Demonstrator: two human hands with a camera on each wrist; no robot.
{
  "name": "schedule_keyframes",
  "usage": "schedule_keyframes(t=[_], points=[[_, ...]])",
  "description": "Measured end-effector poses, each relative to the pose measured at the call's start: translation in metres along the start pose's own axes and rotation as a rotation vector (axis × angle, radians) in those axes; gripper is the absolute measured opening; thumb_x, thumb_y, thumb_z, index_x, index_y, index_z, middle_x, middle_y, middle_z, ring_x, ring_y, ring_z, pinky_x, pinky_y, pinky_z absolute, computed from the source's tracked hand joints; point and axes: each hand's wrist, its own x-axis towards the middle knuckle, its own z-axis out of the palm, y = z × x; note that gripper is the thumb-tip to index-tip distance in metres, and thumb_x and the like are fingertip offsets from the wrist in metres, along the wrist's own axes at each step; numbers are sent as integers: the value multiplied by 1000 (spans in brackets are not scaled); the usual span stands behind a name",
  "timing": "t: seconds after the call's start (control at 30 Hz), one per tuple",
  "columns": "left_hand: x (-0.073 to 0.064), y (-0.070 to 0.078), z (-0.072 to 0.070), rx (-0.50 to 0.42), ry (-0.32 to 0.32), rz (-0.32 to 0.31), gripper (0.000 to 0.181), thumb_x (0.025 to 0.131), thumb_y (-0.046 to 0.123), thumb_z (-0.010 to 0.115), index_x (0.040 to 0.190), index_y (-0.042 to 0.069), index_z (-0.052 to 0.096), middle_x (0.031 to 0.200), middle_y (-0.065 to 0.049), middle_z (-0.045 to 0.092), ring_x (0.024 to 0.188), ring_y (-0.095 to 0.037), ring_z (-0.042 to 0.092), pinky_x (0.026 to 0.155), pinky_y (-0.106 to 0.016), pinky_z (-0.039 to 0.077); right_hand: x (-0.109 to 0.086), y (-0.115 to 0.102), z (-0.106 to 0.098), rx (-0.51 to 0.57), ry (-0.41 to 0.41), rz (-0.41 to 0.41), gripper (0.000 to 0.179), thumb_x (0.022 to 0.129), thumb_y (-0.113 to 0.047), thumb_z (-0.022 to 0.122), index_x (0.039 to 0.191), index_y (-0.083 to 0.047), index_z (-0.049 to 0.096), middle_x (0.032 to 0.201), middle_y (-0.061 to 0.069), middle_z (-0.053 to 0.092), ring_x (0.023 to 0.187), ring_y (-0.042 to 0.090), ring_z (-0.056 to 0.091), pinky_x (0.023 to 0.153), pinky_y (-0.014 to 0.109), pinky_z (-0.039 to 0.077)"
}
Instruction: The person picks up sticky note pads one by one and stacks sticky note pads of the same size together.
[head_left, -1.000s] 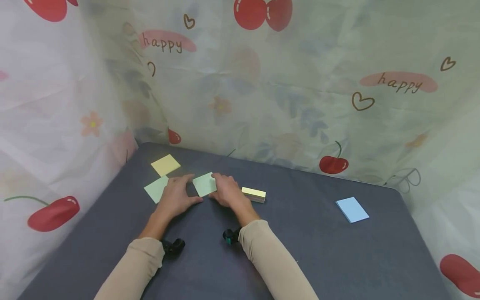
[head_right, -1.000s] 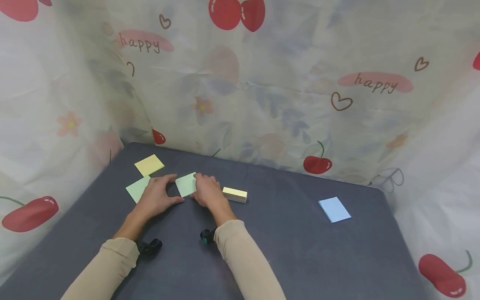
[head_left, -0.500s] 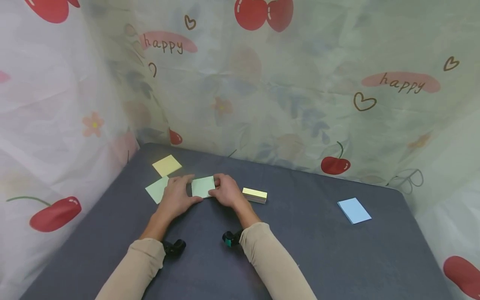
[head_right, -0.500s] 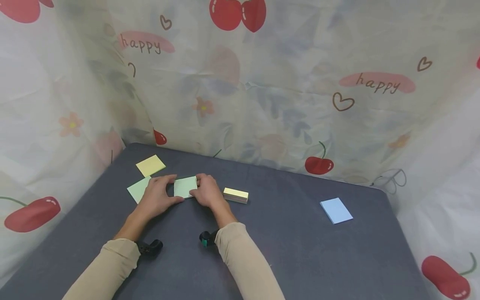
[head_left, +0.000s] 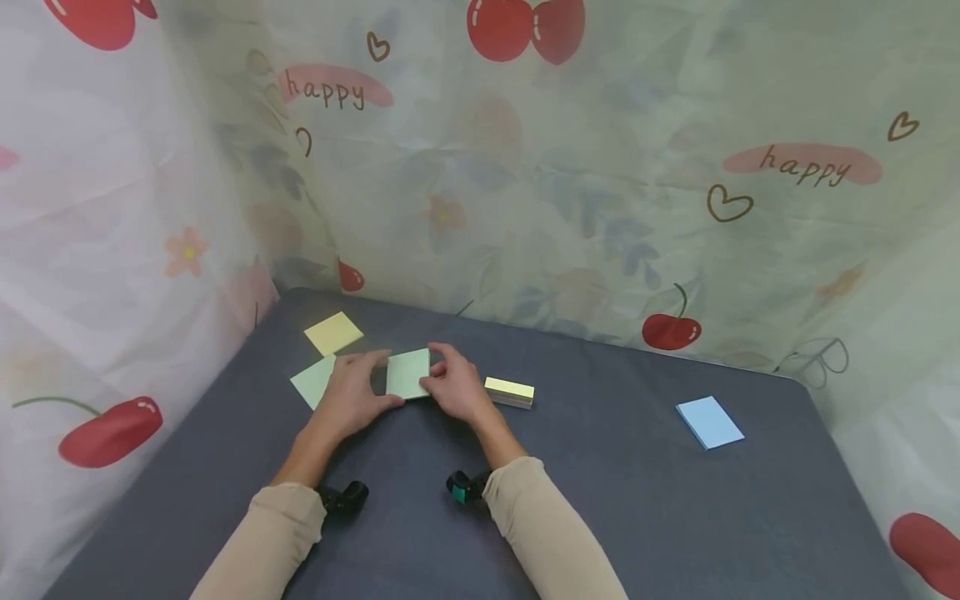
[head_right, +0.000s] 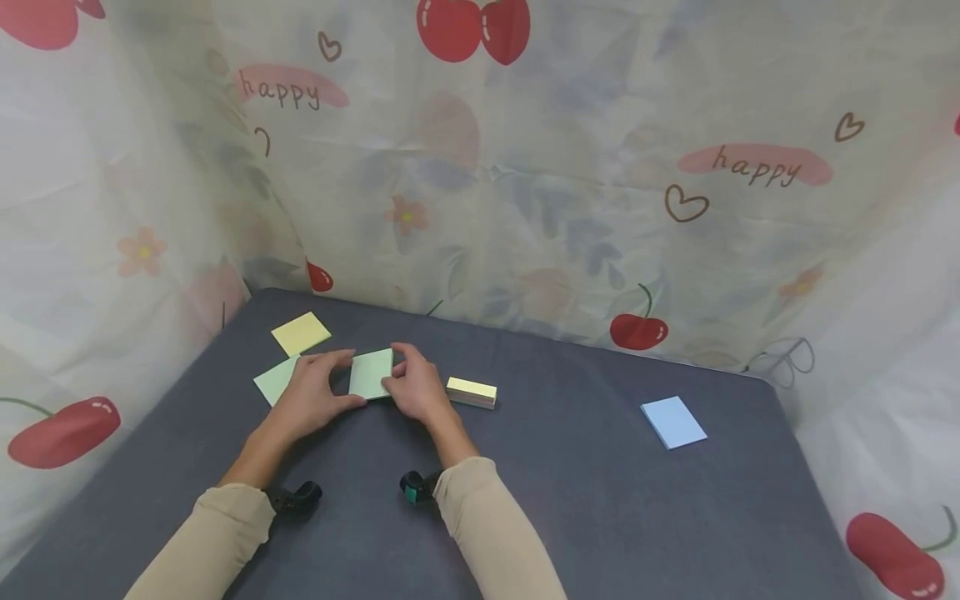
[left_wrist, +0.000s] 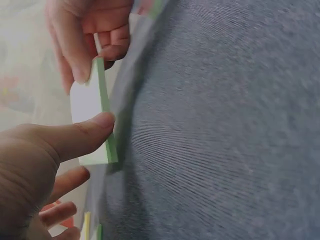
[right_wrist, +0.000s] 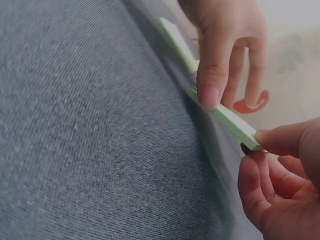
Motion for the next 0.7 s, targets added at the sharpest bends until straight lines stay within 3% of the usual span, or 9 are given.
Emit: schedule_keyframes(t=[0.2, 0.33, 0.7], points=[[-3, 5, -5, -95, -5, 47, 82, 82, 31, 87, 151, 9, 47, 141, -16, 62, 141, -41, 43, 115, -57, 37, -9, 4, -7, 160, 32, -18, 59, 96, -13, 68, 151, -8, 47, 109, 15, 73, 78, 17, 70, 70, 29, 54], [-3, 11, -7, -144, -16, 85, 86, 81, 24, 88, 153, 8, 45, 143, -18, 60, 139, -40, 48, 114, -58, 37, -15, 5, -15, 214, 59, -7, 59, 95, -14, 69, 150, -7, 48, 109, 15, 73, 77, 13, 68, 70, 26, 53], [-4, 21, -6, -248, -59, 134, 92, 79, 23, 89, 156, 7, 41, 142, -17, 52, 131, -35, 51, 108, -56, 43, -33, 2, -34, 247, 96, -8, 58, 93, -14, 70, 148, -9, 52, 104, 13, 75, 76, 9, 64, 69, 24, 51]])
